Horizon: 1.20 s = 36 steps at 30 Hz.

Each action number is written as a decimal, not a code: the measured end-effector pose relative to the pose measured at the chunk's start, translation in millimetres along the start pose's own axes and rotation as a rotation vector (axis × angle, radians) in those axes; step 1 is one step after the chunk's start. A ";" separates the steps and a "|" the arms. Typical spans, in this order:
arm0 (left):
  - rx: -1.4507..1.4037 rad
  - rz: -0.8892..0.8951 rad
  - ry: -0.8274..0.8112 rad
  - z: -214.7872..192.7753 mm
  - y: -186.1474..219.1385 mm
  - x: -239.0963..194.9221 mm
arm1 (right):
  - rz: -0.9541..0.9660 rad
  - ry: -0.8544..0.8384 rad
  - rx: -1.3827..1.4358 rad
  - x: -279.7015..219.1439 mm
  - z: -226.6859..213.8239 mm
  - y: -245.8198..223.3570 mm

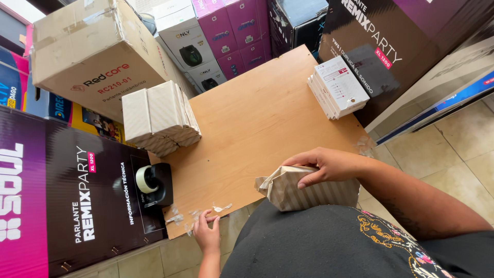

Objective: The person wraps a box in paper, applying adhesive tape to secure the folds, and then removes the box from the paper.

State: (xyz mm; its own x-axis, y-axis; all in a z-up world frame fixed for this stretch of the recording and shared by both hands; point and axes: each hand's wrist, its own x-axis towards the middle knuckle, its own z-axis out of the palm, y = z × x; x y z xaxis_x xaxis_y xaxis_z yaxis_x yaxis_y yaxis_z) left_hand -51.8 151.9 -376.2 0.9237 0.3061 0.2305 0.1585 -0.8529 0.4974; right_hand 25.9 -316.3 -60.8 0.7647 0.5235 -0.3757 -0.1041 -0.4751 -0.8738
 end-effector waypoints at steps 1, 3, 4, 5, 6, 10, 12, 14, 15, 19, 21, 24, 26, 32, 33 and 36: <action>0.004 -0.025 -0.038 1.4 -3.6 1.9 | -0.003 -0.002 0.004 0.1 -0.2 -0.2; 0.004 -0.048 -0.081 6.1 -9.4 3.9 | -0.001 0.000 0.008 -1.2 -1.0 2.1; 0.003 -0.049 -0.104 7.8 -12.6 4.3 | 0.003 0.007 0.016 -1.1 -1.6 4.2; 0.003 -0.050 -0.127 9.7 -15.9 4.8 | 0.006 0.014 0.025 -0.7 -2.0 6.4; 0.004 -0.051 -0.130 9.8 -17.3 6.0 | 0.008 0.013 0.027 -0.9 -1.1 6.9; 0.007 -0.109 -0.219 9.8 -20.2 12.5 | 0.007 0.024 0.034 1.0 0.1 7.6; 0.010 -0.114 -0.240 7.8 -20.8 15.1 | -0.006 0.017 0.026 2.0 0.0 6.7; 0.003 -0.107 -0.295 5.8 -21.2 18.4 | -0.015 0.017 0.026 2.4 -0.5 5.7; 0.005 -0.106 -0.293 5.8 -22.6 20.2 | -0.018 0.018 0.027 3.7 -0.5 7.4; 0.099 -0.108 -0.386 7.7 -26.6 26.7 | -0.037 0.018 0.033 5.6 0.1 11.2; 0.136 -0.105 -0.406 5.1 -28.2 28.0 | -0.035 0.015 0.048 6.4 1.2 10.3; 0.227 -0.065 -0.353 0.6 -30.8 30.1 | -0.029 0.016 0.052 8.4 1.4 7.5; 0.250 -0.118 -0.377 3.6 -34.2 32.2 | -0.025 0.017 0.041 9.0 0.7 6.1; 0.336 0.036 -0.238 2.4 -15.1 17.6 | -0.066 0.018 0.070 8.8 -5.6 4.7; 0.337 0.038 -0.238 0.1 -14.8 17.3 | -0.067 0.019 0.071 8.8 -8.5 5.7; 0.153 0.016 -0.194 -2.2 -18.0 17.3 | -0.072 0.055 0.062 7.2 -18.4 11.1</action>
State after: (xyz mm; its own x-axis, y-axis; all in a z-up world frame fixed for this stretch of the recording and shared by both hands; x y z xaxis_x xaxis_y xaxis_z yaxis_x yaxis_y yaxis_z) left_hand -39.4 173.5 -379.3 0.9737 0.2181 0.0651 0.1811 -0.9156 0.3589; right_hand 41.9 -330.8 -67.6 0.8055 0.5140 -0.2950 -0.0853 -0.3920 -0.9160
